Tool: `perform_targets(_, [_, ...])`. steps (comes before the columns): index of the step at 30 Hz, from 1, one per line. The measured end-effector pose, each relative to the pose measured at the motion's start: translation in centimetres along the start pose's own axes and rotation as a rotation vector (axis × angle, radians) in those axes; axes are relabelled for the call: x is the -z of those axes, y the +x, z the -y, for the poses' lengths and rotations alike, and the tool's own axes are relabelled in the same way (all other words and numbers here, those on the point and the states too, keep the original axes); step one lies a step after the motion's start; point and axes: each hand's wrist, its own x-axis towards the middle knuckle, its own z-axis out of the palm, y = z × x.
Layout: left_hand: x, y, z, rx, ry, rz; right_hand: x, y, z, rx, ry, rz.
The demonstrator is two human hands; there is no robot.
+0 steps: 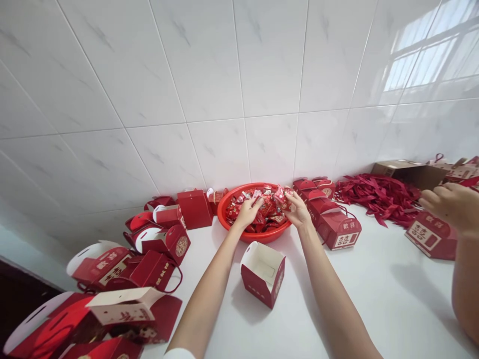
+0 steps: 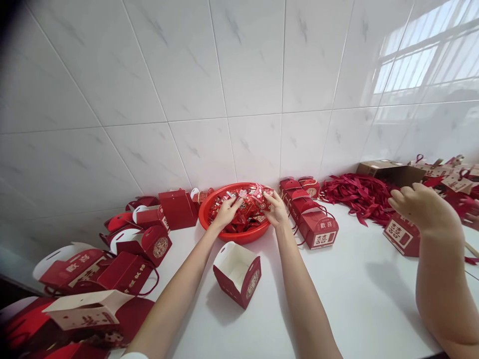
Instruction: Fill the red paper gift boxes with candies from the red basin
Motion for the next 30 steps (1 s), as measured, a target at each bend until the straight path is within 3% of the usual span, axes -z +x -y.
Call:
perform_targets(3, [0.6, -0.9, -1.1, 0.036, -0.158, -0.046, -1.4, -1.0, 1.7, -0.029, -0.136, 0.070])
perform_targets(6, [1.7, -3.1, -3.0, 0.085, -0.270, 0.009, -2.8, -2.7, 3.8, -0.016, -0.295, 0.217])
perform_targets(12, [4.9, -8.2, -7.7, 0.054, -0.039, 0.385, -5.5, -6.9, 7.2, 0.087, -0.585, 0.486])
perform_targets(15, [6.2, -9.7, -9.0, 0.005, 0.151, 0.481, -6.6, -8.6, 8.0, 0.165, -0.755, 0.573])
perform_targets(20, [7.5, -10.8, -8.9, 0.065, 0.419, 0.588, -7.9, -10.1, 8.1, 0.254, -1.067, 0.686])
perform_targets(25, [8.2, -10.9, -8.2, 0.161, 0.406, 0.750, -8.2, -10.4, 7.1, 0.197, -1.347, 0.803])
perform_targets(30, [8.4, -11.0, -8.6, 0.210, 0.463, 0.758, -8.3, -10.2, 6.2, 0.152, -1.451, 0.836])
